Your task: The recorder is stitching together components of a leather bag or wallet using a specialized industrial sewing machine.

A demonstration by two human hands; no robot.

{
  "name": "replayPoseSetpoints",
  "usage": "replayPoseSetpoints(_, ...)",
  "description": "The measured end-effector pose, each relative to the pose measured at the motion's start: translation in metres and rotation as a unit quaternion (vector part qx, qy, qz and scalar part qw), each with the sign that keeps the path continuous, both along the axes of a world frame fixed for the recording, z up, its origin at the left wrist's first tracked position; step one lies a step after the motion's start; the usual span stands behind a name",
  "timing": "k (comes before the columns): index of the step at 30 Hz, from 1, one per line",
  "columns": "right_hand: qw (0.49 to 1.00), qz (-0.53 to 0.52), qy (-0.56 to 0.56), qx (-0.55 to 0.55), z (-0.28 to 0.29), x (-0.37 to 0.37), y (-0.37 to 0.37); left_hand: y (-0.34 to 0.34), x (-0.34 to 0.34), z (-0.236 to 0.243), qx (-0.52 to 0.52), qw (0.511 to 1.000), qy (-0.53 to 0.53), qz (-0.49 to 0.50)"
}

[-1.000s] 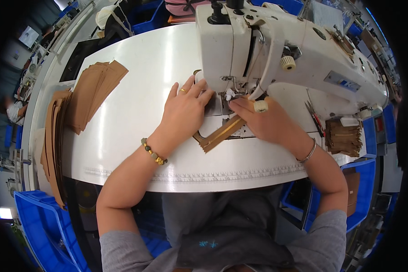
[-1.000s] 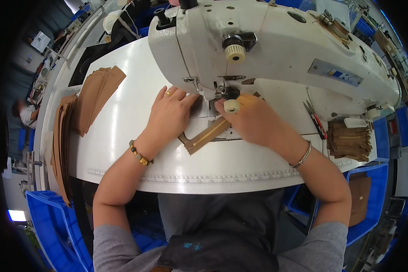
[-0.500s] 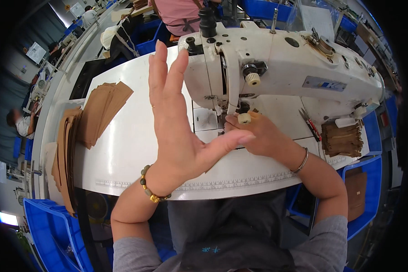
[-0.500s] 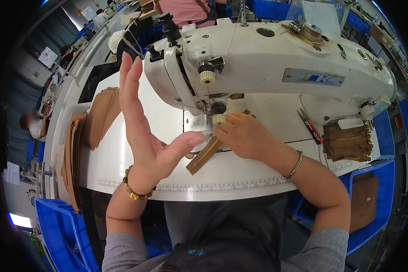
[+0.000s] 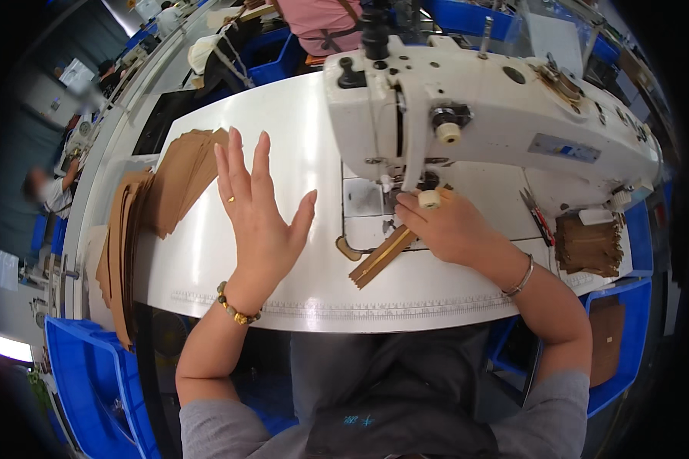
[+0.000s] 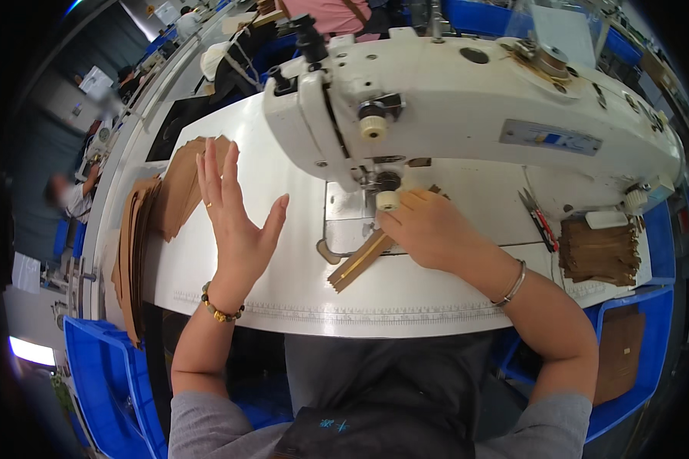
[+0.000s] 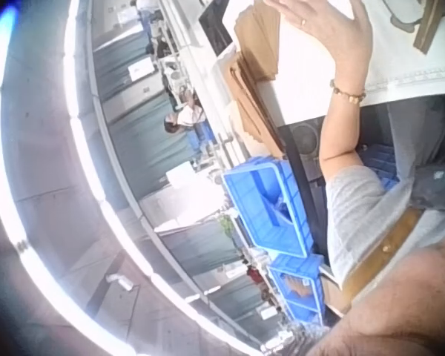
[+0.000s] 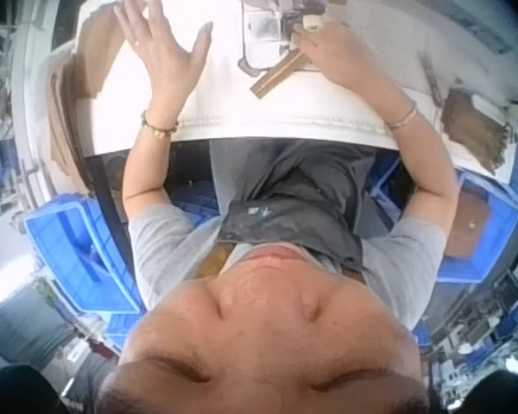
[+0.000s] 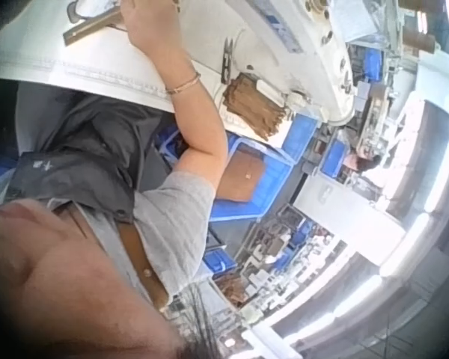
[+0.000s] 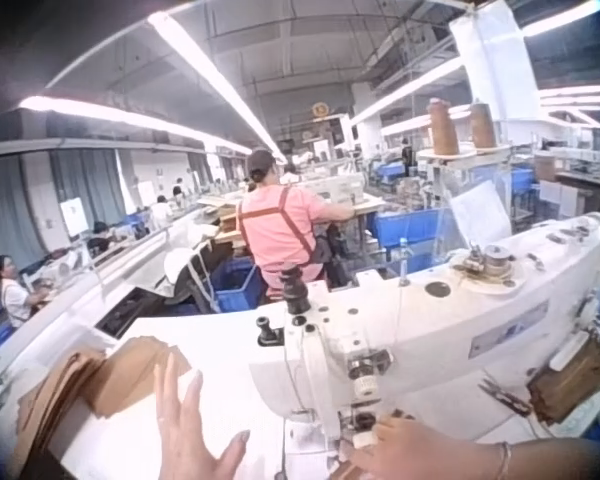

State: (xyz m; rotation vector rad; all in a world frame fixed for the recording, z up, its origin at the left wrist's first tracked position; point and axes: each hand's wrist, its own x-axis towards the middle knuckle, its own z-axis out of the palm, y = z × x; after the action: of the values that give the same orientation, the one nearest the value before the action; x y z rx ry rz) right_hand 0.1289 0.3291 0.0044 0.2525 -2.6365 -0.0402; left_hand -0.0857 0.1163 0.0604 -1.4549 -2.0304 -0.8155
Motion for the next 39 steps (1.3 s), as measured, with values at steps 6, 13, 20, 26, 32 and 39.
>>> replayPoseSetpoints(6,0.999,-0.048,-0.013,0.019,-0.003,0.002,0.013,-0.078,-0.098,-0.028,-0.168,0.962,0.015,0.215)
replayPoseSetpoints(13,0.994,-0.106,-0.004,-0.003,0.01,0.003,0.014,-0.124,-0.206,-0.045,-0.154,0.93,0.063,0.328)
replayPoseSetpoints(20,0.999,0.032,-0.012,0.021,0.017,0.012,-0.001,-0.121,-0.229,-0.036,-0.282,0.887,0.054,0.362)
replayPoseSetpoints(26,0.996,0.091,0.009,0.024,0.013,0.005,-0.006,-0.106,-0.216,0.011,-0.319,0.878,0.065,0.352)
replayPoseSetpoints(32,0.997,0.08,0.002,0.015,0.017,0.004,-0.008,-0.097,-0.117,0.016,0.118,0.652,-0.727,-0.177)
replayPoseSetpoints(39,0.978,0.182,0.016,-0.101,0.017,0.004,-0.029,-0.096,0.029,-0.025,-0.115,0.6,-0.783,-0.12)
